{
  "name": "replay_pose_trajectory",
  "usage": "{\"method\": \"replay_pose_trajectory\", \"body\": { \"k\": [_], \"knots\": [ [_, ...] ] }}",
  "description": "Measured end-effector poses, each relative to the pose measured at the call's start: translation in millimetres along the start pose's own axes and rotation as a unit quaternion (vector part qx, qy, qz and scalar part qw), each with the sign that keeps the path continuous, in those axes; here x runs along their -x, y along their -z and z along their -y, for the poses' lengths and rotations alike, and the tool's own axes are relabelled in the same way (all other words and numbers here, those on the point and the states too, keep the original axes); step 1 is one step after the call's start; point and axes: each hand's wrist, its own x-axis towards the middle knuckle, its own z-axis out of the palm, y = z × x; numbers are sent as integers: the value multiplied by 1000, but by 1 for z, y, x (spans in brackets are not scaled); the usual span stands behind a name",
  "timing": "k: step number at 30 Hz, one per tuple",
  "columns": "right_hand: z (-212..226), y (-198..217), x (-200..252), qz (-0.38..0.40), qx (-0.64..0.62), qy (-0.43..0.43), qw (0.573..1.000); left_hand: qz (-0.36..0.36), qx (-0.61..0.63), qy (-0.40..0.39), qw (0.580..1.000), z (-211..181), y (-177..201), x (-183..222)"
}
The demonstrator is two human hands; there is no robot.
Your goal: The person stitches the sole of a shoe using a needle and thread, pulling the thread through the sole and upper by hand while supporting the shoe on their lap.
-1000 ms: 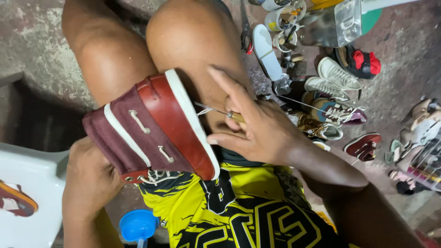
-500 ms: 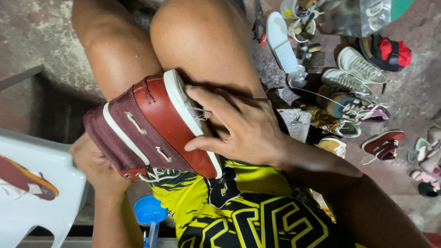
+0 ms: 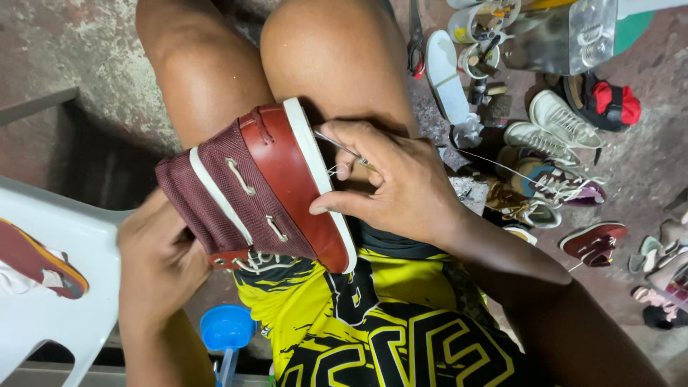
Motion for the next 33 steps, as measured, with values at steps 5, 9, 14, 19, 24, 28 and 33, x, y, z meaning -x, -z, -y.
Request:
{"method": "replay_pose_trajectory", "body": {
  "k": [5,9,14,19,24,28,33],
  "knots": [
    [1,0,1,14,-28,-51,998,72,-17,-89,993,13,-10,-24],
    [2,-1,0,-19,-3,-11,1000,-26,-62,-123,990,28,-30,-12],
    [1,-3,-1,-9,-22,-6,1000,-73,100,33,992,39,-40,-2],
    [3,1,-5,5,19,-3,1000,-178,56,-17,982,28,-52,1],
    [-9,17,1,110,53,-30,992,-181,221,78,955,27,-57,22],
    [-28,44,6,89,4,25,996,-94,355,143,919,47,-50,25],
    [-36,60,10,22,-248,17,968,-28,174,20,984,41,-36,23]
  ]
}}
